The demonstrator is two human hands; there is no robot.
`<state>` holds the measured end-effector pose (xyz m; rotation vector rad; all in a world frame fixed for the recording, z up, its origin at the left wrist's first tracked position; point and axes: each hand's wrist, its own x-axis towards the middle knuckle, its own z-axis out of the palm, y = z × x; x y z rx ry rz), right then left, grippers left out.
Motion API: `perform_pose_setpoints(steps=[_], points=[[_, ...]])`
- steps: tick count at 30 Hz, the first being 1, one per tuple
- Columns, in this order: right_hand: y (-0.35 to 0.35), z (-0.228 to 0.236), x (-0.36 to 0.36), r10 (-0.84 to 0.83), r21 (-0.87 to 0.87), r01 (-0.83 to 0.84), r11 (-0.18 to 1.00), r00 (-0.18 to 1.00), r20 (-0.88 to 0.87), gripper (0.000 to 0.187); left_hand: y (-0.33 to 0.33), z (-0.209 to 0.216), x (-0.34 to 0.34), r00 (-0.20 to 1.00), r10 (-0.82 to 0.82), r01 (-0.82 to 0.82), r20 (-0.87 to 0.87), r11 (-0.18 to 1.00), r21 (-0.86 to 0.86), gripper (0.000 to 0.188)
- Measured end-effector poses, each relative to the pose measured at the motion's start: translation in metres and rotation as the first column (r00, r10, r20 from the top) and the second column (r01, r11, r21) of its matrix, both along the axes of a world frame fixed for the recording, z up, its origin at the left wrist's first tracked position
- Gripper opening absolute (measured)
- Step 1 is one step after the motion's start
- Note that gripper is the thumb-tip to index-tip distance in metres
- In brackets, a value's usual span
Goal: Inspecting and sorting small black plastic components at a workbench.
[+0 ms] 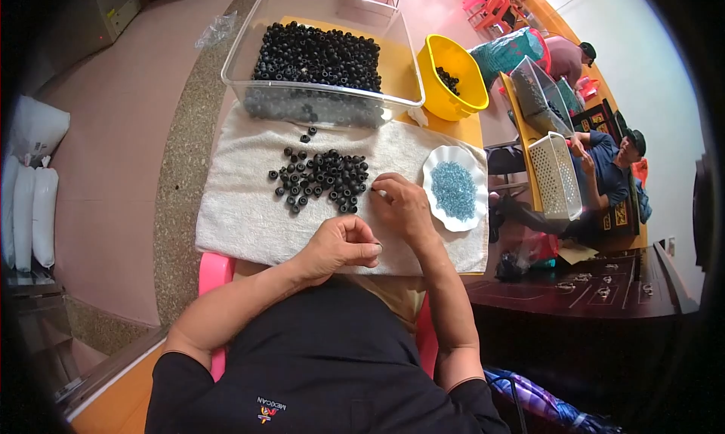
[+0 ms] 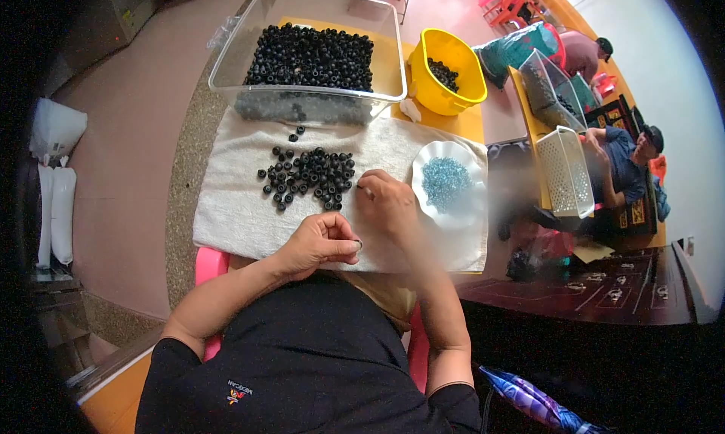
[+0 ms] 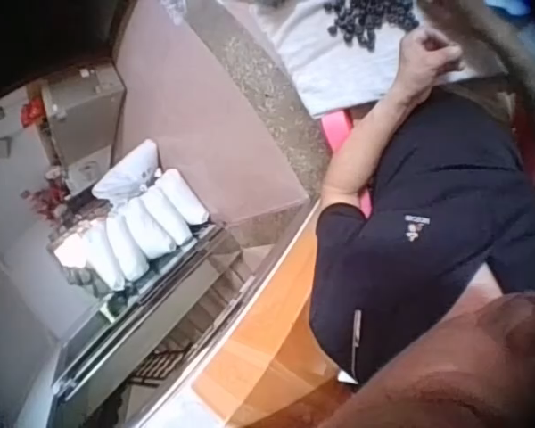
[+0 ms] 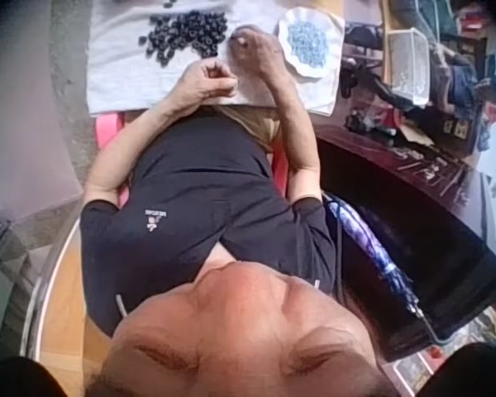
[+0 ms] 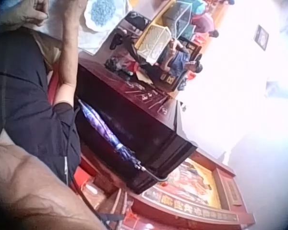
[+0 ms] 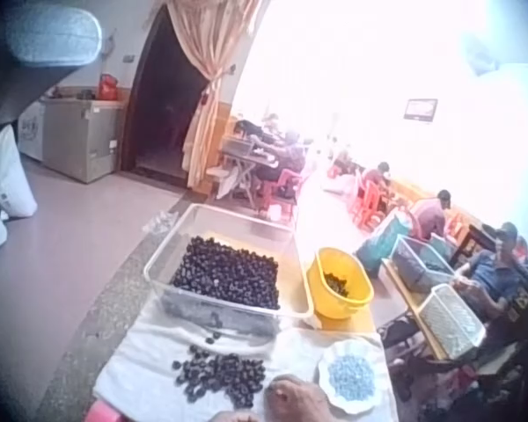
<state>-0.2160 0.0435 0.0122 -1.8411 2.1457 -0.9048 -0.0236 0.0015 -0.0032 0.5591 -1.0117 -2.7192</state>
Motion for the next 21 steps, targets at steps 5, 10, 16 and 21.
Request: perform_pose_setpoints(steps=[5,10,16,21], points=[[0.004,-0.004,0.001,0.079,-0.154,-0.098,0.983,0.989,-0.124,0.010,0.001,-0.002,0.000,0.999,0.008,-0.008,-0.032,1.000,0.009,0.014],[0.013,-0.004,-0.004,0.106,-0.217,-0.075,0.973,0.986,0.132,0.016,0.001,-0.001,0.001,1.000,0.000,0.000,0.007,1.000,0.000,0.015],[0.037,0.011,0.010,0.171,-0.125,-0.121,0.985,0.807,0.565,0.012,0.000,0.003,0.001,1.000,0.027,-0.027,-0.010,0.999,0.036,0.024],[0.048,0.010,0.022,0.175,-0.138,-0.111,0.984,0.726,0.665,0.011,0.000,0.002,0.000,0.997,0.033,-0.030,-0.066,0.999,0.045,0.027]])
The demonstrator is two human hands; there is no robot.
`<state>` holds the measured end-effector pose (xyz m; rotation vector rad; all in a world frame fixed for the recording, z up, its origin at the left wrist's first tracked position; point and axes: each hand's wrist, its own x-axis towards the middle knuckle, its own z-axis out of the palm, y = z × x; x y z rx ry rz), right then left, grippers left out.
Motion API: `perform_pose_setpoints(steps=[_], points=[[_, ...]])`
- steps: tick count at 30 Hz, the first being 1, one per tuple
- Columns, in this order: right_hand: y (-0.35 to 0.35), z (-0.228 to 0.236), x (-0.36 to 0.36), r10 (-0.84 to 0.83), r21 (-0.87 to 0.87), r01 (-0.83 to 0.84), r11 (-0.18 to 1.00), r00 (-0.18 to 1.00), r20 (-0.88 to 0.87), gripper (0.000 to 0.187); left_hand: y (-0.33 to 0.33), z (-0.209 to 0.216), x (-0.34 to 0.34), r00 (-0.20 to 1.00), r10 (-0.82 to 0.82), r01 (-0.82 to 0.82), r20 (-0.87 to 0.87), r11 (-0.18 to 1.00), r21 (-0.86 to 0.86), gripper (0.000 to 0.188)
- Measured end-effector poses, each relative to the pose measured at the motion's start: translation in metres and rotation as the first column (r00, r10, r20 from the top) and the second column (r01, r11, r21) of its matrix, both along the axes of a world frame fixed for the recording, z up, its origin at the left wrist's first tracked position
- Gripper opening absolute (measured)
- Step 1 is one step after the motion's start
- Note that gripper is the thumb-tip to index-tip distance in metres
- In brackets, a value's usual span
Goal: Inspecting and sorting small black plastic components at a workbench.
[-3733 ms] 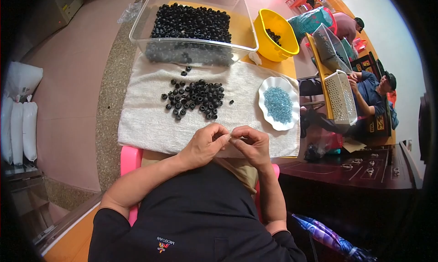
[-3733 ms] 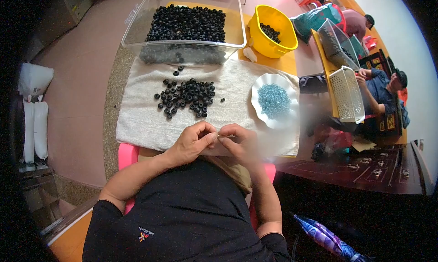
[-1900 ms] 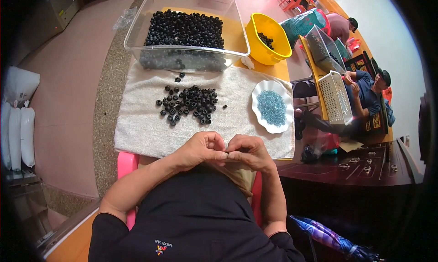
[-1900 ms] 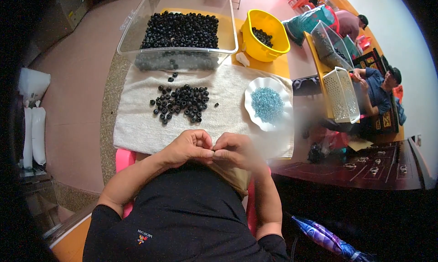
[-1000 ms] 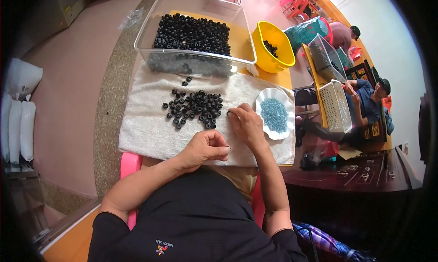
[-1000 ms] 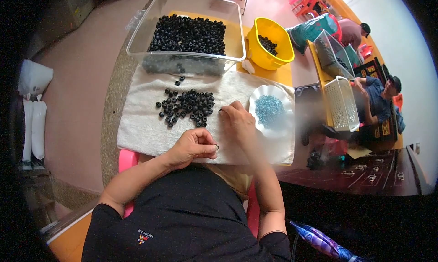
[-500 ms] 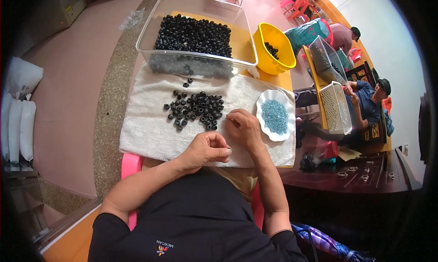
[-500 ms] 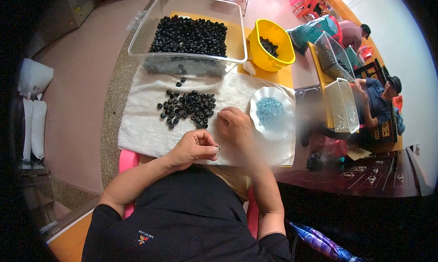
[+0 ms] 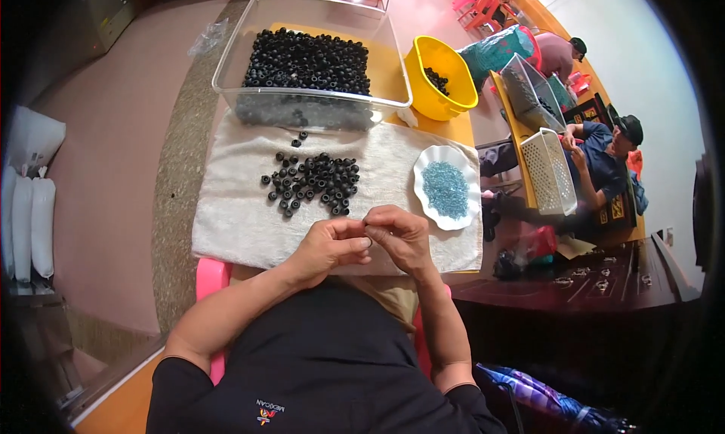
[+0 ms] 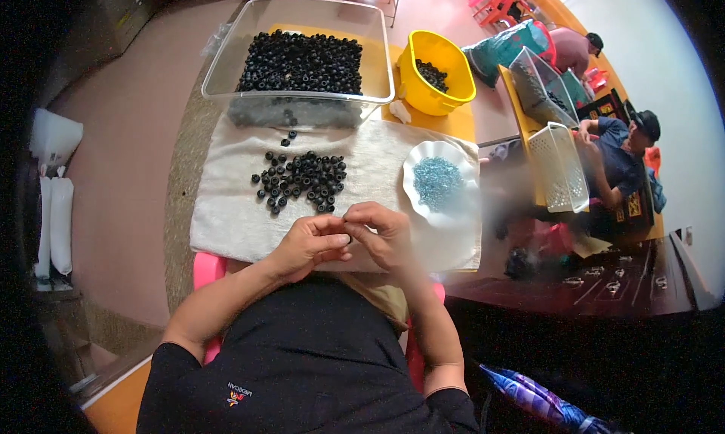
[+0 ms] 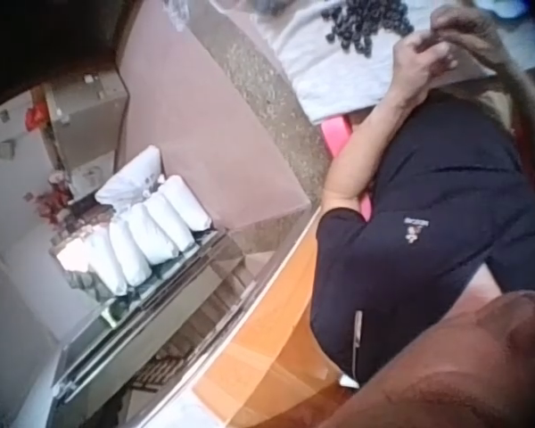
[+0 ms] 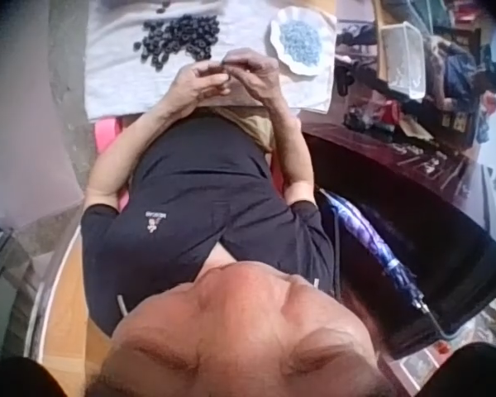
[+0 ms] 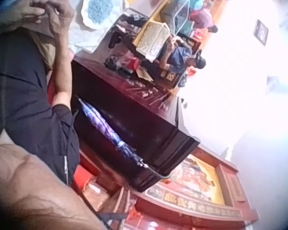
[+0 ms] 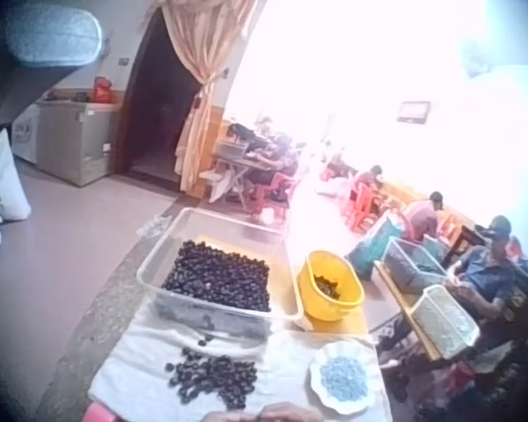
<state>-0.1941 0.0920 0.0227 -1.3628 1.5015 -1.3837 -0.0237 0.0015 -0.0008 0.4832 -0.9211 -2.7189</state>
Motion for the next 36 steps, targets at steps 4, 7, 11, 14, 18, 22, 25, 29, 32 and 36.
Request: perform_pose_setpoints(steps=[4,7,11,14,18,22,25,29,32,36], points=[[0.003,0.006,0.000,-0.033,-0.106,0.014,0.994,0.984,-0.176,0.013,0.001,0.000,0.001,1.000,0.009,-0.009,0.011,0.999,-0.034,0.025],[0.004,0.014,0.002,-0.056,-0.142,0.007,0.990,0.936,-0.348,0.014,0.003,-0.008,0.000,1.000,0.001,-0.001,0.004,0.995,-0.104,0.024],[0.008,0.017,-0.001,-0.016,-0.098,-0.017,0.995,0.945,-0.326,0.014,0.003,-0.011,-0.001,1.000,-0.008,0.008,0.000,0.976,-0.220,0.024],[0.010,0.020,-0.005,0.043,-0.031,-0.053,0.998,0.959,-0.279,0.013,0.004,-0.007,0.000,0.999,-0.021,0.033,0.043,0.956,-0.291,0.024],[0.014,0.018,-0.010,0.114,0.138,-0.107,0.985,0.992,-0.049,0.010,0.006,-0.014,-0.001,0.998,-0.050,0.061,0.039,0.936,-0.348,0.025],[0.016,0.019,-0.012,0.109,0.210,-0.124,0.970,0.991,0.082,0.009,0.007,-0.017,-0.003,0.998,-0.050,0.060,0.039,0.942,-0.331,0.024],[0.017,0.022,-0.012,0.109,0.219,-0.130,0.967,0.988,0.108,0.010,0.007,-0.016,-0.004,0.998,-0.056,0.063,0.031,0.935,-0.349,0.024],[0.018,0.022,-0.015,0.124,0.283,-0.159,0.946,0.983,0.136,0.011,0.009,-0.018,-0.003,0.997,-0.070,0.081,0.045,0.921,-0.380,0.025],[0.020,0.022,-0.017,0.141,0.282,-0.203,0.938,0.964,0.226,0.011,0.010,-0.011,-0.001,0.998,-0.041,0.059,0.056,0.930,-0.362,0.021],[0.025,0.020,-0.018,0.103,0.312,-0.222,0.924,0.928,0.358,0.011,0.010,-0.012,-0.001,1.000,-0.017,0.019,0.007,0.946,-0.325,0.015]])
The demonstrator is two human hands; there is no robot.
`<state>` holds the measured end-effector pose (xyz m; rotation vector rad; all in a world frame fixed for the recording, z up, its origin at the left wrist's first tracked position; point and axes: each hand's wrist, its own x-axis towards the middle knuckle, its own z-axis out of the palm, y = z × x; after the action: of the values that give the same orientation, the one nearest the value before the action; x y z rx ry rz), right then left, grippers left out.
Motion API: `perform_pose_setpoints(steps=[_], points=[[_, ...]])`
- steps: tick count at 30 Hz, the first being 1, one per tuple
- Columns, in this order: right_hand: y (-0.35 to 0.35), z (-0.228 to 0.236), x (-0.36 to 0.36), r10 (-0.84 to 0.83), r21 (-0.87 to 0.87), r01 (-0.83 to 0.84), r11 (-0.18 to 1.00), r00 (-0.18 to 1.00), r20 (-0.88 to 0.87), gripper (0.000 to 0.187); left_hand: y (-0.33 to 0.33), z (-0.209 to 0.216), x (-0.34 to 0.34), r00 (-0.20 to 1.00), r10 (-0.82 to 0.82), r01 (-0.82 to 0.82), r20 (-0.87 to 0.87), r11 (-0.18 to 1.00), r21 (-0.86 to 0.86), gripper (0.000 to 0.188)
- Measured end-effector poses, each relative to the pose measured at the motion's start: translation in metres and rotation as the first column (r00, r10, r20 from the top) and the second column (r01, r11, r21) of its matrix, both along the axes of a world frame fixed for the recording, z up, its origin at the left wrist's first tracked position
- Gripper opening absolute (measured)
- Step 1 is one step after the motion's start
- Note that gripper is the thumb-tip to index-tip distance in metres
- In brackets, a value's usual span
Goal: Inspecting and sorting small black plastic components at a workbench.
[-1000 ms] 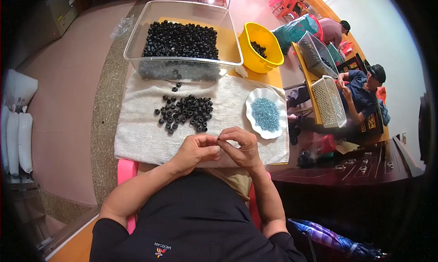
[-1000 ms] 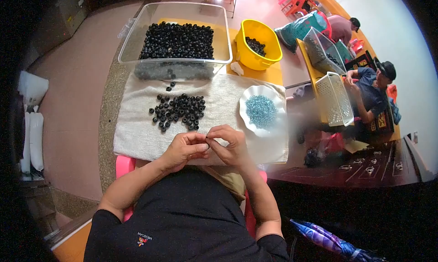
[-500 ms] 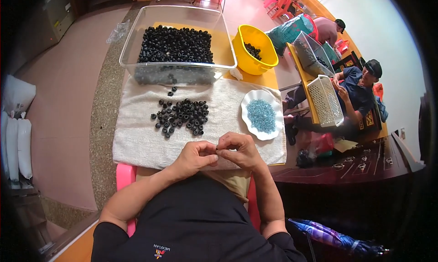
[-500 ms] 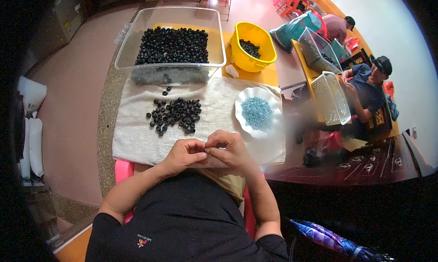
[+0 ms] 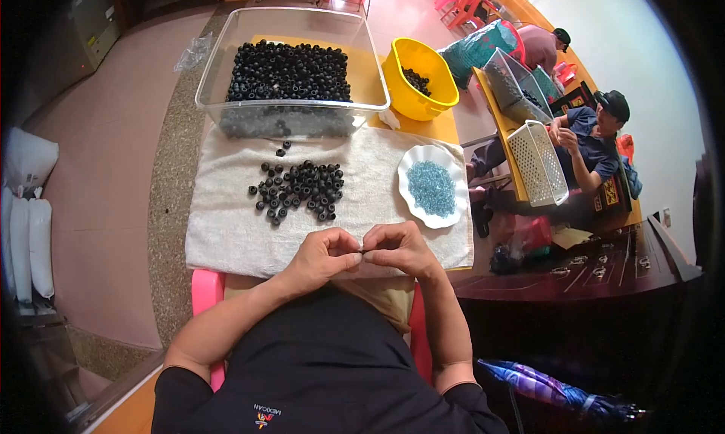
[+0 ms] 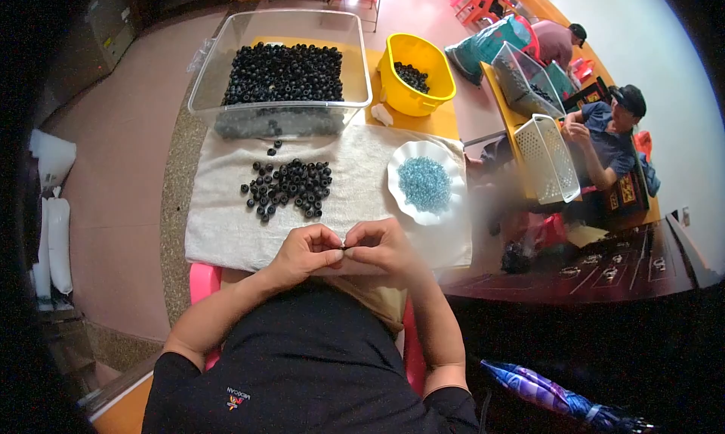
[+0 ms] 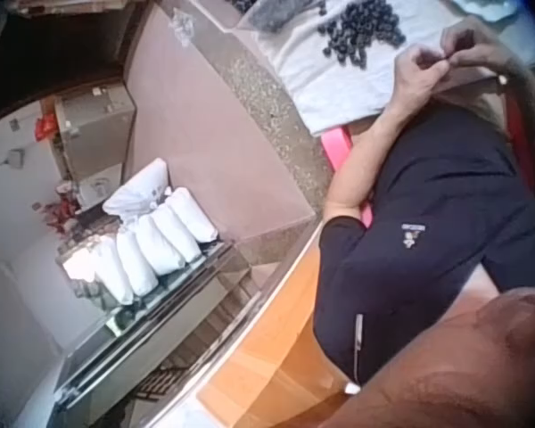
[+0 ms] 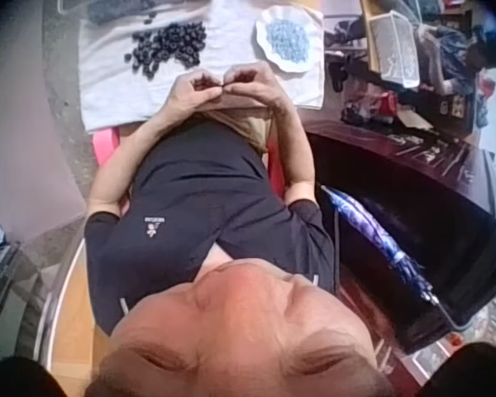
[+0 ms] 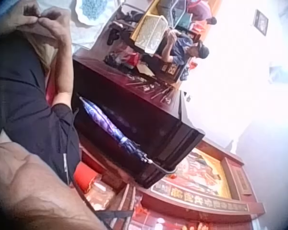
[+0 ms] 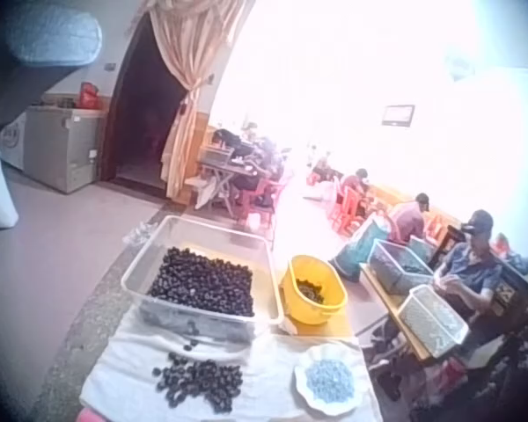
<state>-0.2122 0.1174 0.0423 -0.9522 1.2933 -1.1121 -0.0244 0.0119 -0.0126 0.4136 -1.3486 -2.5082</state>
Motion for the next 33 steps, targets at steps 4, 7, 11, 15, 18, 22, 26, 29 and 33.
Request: perform_pose_setpoints(steps=[4,7,11,15,18,22,26,29,33], points=[[0.006,-0.004,0.001,-0.062,0.116,0.048,0.992,0.991,0.121,0.012,-0.001,-0.003,0.000,1.000,0.004,-0.003,0.005,1.000,-0.019,0.013],[0.007,-0.006,-0.001,-0.098,0.131,0.077,0.988,0.982,0.161,0.013,0.000,-0.003,-0.002,1.000,0.010,-0.008,0.022,0.998,-0.064,0.013],[0.004,-0.004,0.002,-0.112,0.112,0.094,0.989,0.979,0.168,0.013,-0.002,0.000,-0.003,1.000,-0.017,0.017,0.024,1.000,0.001,0.013],[0.004,-0.010,0.002,-0.092,0.075,0.080,0.994,0.978,0.185,0.012,-0.003,-0.003,-0.004,1.000,-0.022,0.022,0.019,0.999,0.028,0.014],[0.006,-0.009,0.004,-0.065,0.062,0.055,0.997,0.983,0.173,0.013,-0.003,-0.003,-0.003,1.000,-0.030,0.030,0.009,0.999,0.024,0.014],[0.007,-0.007,0.005,-0.054,0.056,0.046,0.997,0.985,0.162,0.012,-0.003,-0.002,-0.001,0.999,-0.036,0.036,-0.018,0.999,0.033,0.014],[0.009,-0.013,0.004,-0.023,-0.103,0.007,0.995,0.988,-0.154,0.012,-0.004,-0.003,-0.001,0.999,-0.040,0.042,-0.025,0.998,0.053,0.015],[0.009,-0.010,0.012,-0.069,-0.219,-0.021,0.976,0.916,-0.396,0.013,-0.006,0.000,-0.001,1.000,-0.011,0.011,0.013,0.999,0.051,0.015],[0.013,-0.016,0.023,-0.215,-0.380,0.015,0.925,0.845,-0.490,0.014,-0.005,0.003,-0.001,0.999,-0.004,0.000,0.032,0.992,0.123,0.015]])
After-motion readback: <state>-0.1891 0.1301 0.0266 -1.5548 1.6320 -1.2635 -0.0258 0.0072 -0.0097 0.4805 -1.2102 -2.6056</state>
